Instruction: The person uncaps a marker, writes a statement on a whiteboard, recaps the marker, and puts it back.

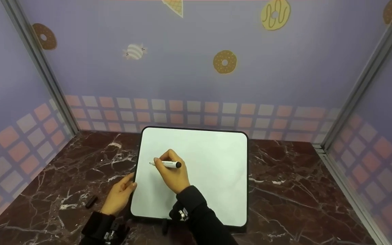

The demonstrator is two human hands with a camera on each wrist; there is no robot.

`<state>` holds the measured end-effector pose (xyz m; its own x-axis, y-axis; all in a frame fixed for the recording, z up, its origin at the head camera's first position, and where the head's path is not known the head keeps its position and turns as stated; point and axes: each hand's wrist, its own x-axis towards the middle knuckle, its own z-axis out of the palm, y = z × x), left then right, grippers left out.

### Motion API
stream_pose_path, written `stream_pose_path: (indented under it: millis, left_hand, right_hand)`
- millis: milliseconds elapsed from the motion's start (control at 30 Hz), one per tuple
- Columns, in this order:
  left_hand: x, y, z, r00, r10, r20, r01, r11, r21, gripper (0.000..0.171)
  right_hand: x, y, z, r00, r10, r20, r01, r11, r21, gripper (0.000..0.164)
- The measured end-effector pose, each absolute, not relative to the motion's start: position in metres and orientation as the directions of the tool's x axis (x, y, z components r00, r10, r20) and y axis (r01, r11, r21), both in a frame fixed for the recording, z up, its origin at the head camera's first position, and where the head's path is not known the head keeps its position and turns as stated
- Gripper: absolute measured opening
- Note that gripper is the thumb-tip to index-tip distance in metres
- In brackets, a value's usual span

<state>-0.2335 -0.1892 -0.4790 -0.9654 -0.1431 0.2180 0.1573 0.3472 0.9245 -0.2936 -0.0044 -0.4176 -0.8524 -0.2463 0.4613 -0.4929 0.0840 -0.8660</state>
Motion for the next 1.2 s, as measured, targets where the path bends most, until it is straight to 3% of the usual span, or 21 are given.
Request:
stream_pose_path:
  millis: [400, 1200]
  left_hand:
    - [-0.236, -0.188, -0.479, -0.964, -0.135, 0.23, 0.176, 0.323, 0.93, 0.042]
    - [-0.235, -0.19, -0.481, -0.962, -0.122, 0.243, 0.193, 0.327, 0.925, 0.042]
  right_hand:
    - [-0.305, -0.023, -0.422, -0.854, -0.209, 0.477, -0.51, 0.157, -0.846, 0.018]
    - [-0.313, -0.026, -0.418, -0.834, -0.26, 0.487, -0.547, 0.27, -0.792, 0.02]
